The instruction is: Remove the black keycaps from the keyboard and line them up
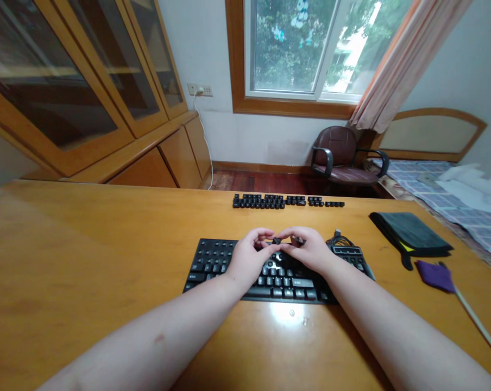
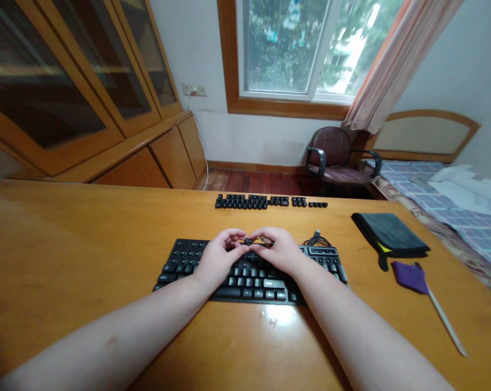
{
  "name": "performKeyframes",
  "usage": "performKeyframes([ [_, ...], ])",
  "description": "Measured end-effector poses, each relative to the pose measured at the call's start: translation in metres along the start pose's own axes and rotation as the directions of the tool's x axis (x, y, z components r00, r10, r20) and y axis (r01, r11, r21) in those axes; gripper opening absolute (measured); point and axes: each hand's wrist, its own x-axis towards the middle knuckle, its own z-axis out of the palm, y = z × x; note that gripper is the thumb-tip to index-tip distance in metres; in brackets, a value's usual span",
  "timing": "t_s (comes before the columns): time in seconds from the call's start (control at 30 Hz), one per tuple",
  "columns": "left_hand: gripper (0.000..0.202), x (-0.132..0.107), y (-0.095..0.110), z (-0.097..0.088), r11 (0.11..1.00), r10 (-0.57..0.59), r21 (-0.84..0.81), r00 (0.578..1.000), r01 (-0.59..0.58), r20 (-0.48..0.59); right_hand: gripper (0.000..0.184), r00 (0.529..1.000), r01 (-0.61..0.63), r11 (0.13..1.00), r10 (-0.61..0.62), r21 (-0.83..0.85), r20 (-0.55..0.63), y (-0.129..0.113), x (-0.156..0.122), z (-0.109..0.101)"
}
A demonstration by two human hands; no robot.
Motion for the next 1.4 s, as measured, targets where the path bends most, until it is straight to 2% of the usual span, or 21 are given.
performKeyframes([
  [0.1, 0.029, -0.003, 0.003, 0.0, 1.0, 0.019, 0.023, 1.0, -0.02, 0.014, 0.02, 0.993, -0.099, 0.992, 0.094, -0.081, -0.065, -0.006, 0.003, -0.012],
  [0.2, 0.018, -0.004, 0.003, 0.0, 0.997, 0.04, 0.061, 0.998, -0.043, 0.053, 0.018, 0.976, -0.194, 0.97, 0.176, -0.145, -0.132, -0.006, 0.021, -0.04],
  [0.3, 0.02, -0.005, 0.002, 0.0, 0.995, 0.061, 0.07, 0.995, -0.066, 0.074, 0.016, 0.949, -0.313, 0.929, 0.299, -0.199, -0.099, 0.01, 0.05, -0.067],
  [0.37, 0.02, -0.005, 0.002, -0.001, 0.995, 0.062, 0.077, 0.995, -0.068, 0.077, 0.018, 0.909, -0.415, 0.879, 0.389, -0.234, -0.15, 0.029, 0.069, -0.073],
  [0.47, 0.02, -0.006, 0.004, -0.001, 0.995, 0.051, 0.077, 0.996, -0.057, 0.075, 0.018, 0.887, -0.457, 0.864, 0.424, -0.212, -0.185, 0.058, 0.084, -0.062],
  [0.6, 0.02, -0.007, 0.007, -0.001, 0.995, 0.047, 0.079, 0.996, -0.053, 0.077, 0.02, 0.899, -0.434, 0.869, 0.398, -0.238, -0.183, 0.079, 0.081, -0.038],
  [0.7, 0.019, -0.007, 0.006, -0.001, 0.996, 0.047, 0.072, 0.995, -0.053, 0.087, 0.021, 0.904, -0.425, 0.843, 0.38, -0.328, -0.195, 0.082, 0.077, -0.032],
  [0.83, 0.018, -0.007, 0.005, -0.001, 0.995, 0.043, 0.083, 0.996, -0.05, 0.082, 0.018, 0.881, -0.47, 0.778, 0.44, -0.417, -0.172, 0.084, 0.078, -0.033],
  [0.93, 0.016, -0.007, 0.005, 0.0, 0.994, 0.044, 0.097, 0.995, -0.052, 0.086, 0.019, 0.884, -0.461, 0.757, 0.436, -0.463, -0.168, 0.087, 0.08, -0.033],
  [1.4, 0.016, -0.007, 0.008, 0.0, 0.994, 0.048, 0.096, 0.997, -0.053, 0.053, 0.017, 0.904, -0.427, 0.792, 0.394, -0.437, -0.169, 0.092, 0.08, -0.03],
])
